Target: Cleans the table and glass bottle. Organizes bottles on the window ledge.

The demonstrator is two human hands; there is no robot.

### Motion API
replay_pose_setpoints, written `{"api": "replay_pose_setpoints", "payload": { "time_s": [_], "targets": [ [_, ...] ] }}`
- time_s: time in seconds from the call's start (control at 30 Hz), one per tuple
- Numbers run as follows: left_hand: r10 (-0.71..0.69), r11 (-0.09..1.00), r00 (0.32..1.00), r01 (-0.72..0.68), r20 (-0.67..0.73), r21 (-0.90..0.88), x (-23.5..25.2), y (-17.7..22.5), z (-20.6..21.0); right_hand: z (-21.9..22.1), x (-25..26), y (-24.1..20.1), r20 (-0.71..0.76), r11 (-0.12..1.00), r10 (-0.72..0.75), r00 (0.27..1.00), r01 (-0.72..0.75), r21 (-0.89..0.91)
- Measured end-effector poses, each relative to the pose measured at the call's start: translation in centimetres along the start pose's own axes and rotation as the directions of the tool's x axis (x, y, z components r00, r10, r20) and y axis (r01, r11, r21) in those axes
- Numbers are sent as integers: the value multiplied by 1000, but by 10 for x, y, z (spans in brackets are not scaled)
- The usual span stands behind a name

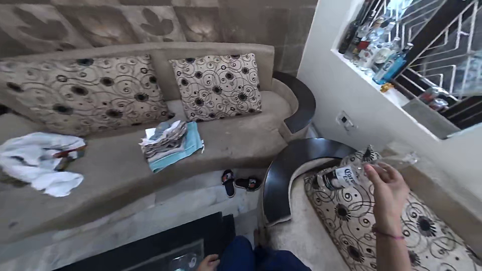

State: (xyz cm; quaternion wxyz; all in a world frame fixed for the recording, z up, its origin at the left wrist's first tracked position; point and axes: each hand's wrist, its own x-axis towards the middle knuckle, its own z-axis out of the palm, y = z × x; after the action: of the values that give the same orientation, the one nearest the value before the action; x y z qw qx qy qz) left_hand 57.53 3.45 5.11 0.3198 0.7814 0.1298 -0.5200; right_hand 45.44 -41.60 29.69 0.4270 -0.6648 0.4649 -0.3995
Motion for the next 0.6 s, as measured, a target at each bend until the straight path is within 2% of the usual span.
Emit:
{"api": "replay_pose_setpoints", "payload": {
  "time_s": [0.07, 0.13, 0.37, 0.6],
  "targets": [
    [-4, 985, 998, -8, -68, -173, 5, 23, -9, 2, 10, 0, -27, 999, 31, 999, -30, 28],
    [-13, 966, 996, -12, -93, -258, 10, 52, -22, 4, 17, 3, -57, 996, 64, 996, -60, 58],
    [82, 981, 995, -90, -55, -170, 62, 170, -69, 25, 27, 0, -151, 989, 144, 978, -136, 59],
    [193, 981, 979, -191, 65, -38, 135, 287, -134, 94, 49, -7, -272, 984, 157, 949, -175, -43]
  ]
}}
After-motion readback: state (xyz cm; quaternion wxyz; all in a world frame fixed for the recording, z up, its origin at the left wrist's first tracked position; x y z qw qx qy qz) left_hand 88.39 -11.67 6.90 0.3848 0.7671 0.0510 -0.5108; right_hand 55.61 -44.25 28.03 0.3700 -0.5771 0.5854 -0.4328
